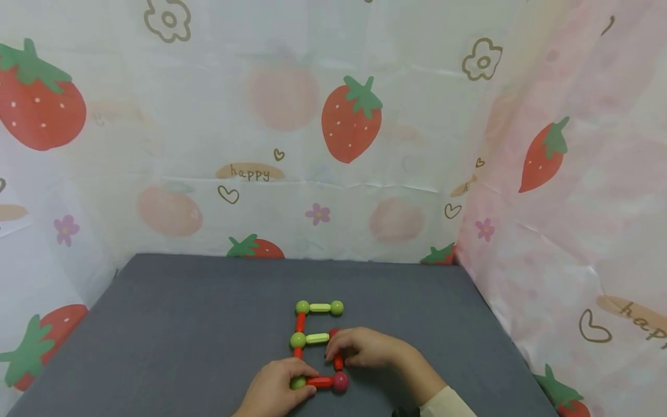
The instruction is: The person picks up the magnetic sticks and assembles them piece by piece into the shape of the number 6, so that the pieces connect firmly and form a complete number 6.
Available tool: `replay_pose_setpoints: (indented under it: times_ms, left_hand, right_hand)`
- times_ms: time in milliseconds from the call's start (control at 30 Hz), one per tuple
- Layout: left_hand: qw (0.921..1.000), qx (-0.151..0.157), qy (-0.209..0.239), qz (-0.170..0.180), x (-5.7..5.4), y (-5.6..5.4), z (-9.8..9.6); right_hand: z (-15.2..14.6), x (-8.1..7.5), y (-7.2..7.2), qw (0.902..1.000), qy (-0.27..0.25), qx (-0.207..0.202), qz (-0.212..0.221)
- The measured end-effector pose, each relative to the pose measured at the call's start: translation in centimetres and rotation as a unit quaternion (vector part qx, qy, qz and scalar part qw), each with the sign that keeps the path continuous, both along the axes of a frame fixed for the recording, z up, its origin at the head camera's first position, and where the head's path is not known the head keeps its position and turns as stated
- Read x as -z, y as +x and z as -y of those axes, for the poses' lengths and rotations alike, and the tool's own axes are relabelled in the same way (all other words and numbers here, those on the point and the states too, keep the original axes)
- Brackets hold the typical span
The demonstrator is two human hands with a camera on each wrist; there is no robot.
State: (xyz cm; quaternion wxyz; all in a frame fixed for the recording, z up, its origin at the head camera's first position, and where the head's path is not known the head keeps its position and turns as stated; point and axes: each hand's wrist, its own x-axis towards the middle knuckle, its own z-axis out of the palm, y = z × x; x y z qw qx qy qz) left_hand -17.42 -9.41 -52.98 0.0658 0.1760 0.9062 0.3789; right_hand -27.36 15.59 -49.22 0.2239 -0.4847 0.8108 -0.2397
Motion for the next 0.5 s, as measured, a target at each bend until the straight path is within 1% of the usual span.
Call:
replay_pose_setpoints:
  times_ms: [167, 233, 367, 500]
  left_hand:
    - [0.9999, -0.003, 0.005, -0.010, 0.06, 0.15, 0.03]
    - [0.9999, -0.003, 0.006, -0.009, 0.08, 0.20, 0.03]
    - [1.0000, -0.004, 0.008, -0.005, 0.07, 0.24, 0.06]
    - [0.9999, -0.006, 0.010, -0.008, 0.06, 0.19, 0.15]
  right_hand:
    - [0.42, -0.04, -0.18, 0.9990, 0.004, -0.027, -0.035]
    - [0.57, -0.04, -0.22, 0.9986, 0.006, -0.033, -0.042]
    - [0.81, -0.03, -0.28, 0.9984, 0.009, -0.036, -0.042]
    - [0.94, -0.07, -0.38, 0.9989, 0.003, -0.037, -0.030]
